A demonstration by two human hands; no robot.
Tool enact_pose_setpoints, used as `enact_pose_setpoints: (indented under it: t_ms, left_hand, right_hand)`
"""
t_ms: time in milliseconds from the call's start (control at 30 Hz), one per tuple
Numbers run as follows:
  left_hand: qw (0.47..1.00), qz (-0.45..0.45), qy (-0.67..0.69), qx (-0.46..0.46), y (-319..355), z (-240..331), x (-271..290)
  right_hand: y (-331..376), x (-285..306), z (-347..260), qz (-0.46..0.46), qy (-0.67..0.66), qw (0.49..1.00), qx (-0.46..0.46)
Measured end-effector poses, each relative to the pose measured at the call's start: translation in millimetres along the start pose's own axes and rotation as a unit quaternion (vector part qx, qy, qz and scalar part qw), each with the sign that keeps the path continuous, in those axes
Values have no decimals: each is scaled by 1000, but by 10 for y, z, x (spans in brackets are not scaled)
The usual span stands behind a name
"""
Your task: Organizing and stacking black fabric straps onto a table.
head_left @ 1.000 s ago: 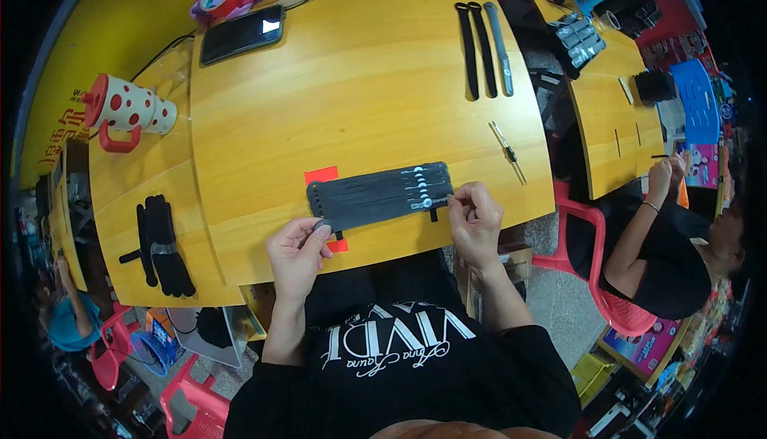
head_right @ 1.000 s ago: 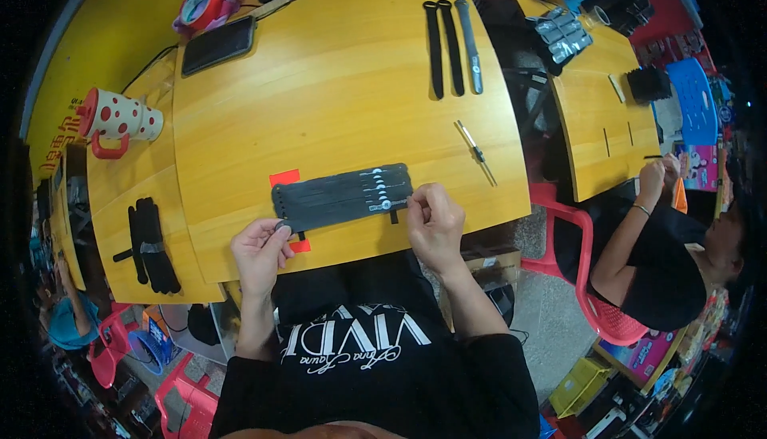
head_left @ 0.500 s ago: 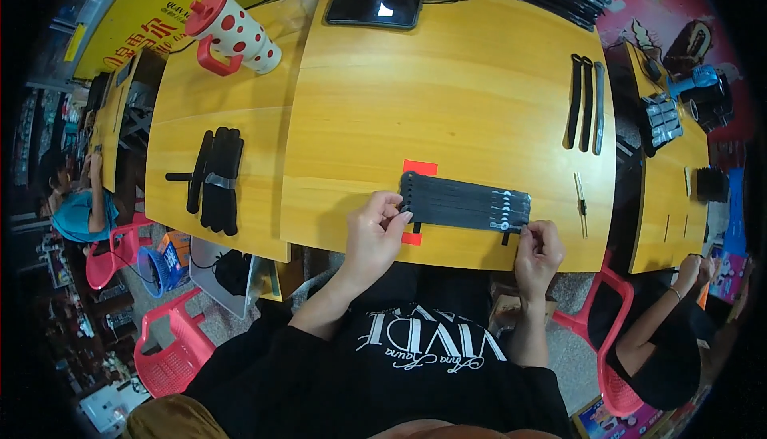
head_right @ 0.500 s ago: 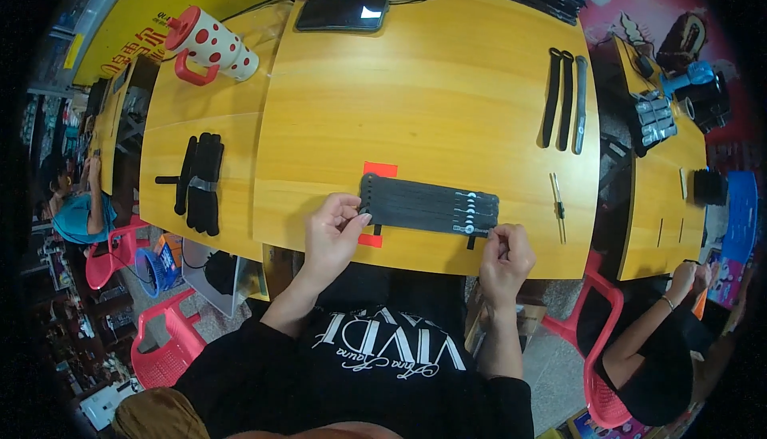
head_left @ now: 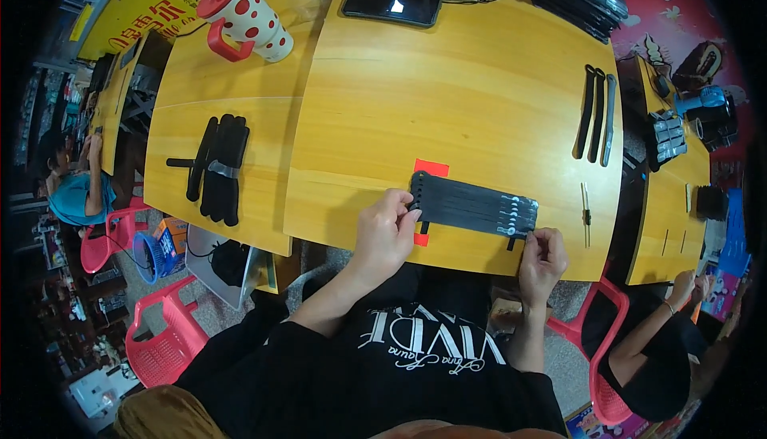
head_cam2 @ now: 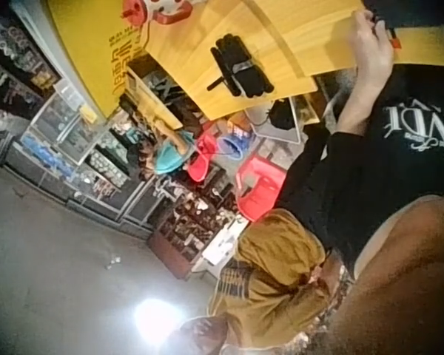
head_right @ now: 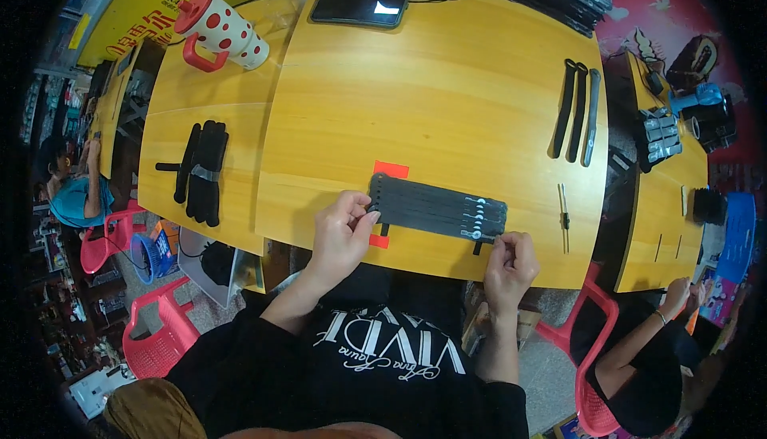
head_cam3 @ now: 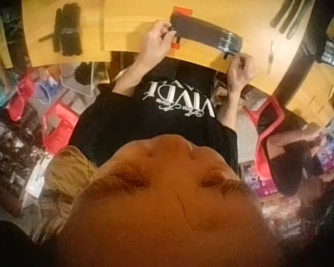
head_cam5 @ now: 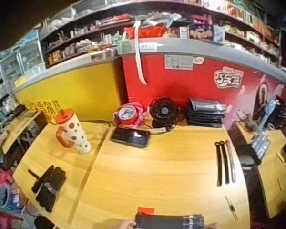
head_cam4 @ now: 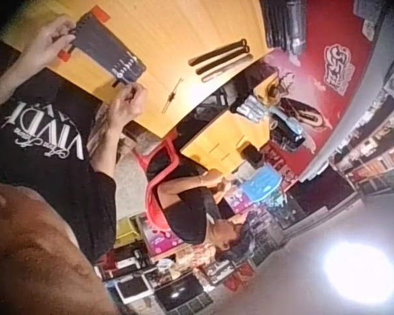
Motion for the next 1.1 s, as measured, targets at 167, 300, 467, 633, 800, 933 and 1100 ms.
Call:
enact_pose_setpoints:
  t_ms: [167,300,467,633,800,933,1100]
  left_hand:
    - [999,0,-32,-20,-16,69,13]
    - [997,-24,-63,-36,-72,107,29]
    - [982,-35,-152,-102,50,77,193]
    - [875,-112,-386,-269,295,456,-68]
    - [848,-134,-438,-266,228,82,-88]
    - [850,-132,-437,-264,214,113,-78]
    - [889,-103,-355,-269,235,88,22]
  right_hand:
    - [-9,2,-20,-3,2,1000,9]
    - [-11,54,-53,-3,12,999,29]
    - [66,104,-127,11,130,988,82]
    - [425,-454,-726,-186,271,907,262]
    - [426,-193,-376,-160,374,895,185]
    - [402,47,-194,-137,359,909,159]
    - [-371,164,-387,37,255,941,220]
Point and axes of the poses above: each hand's wrist, its own y-axis away from the middle knuckle, its own x-axis out of the back of the hand, z = x × y, the point moved 5 cm from there along -y, towards the middle knuckle, and after that the axes turned 7 degrees about x, right-handed, at the moved point
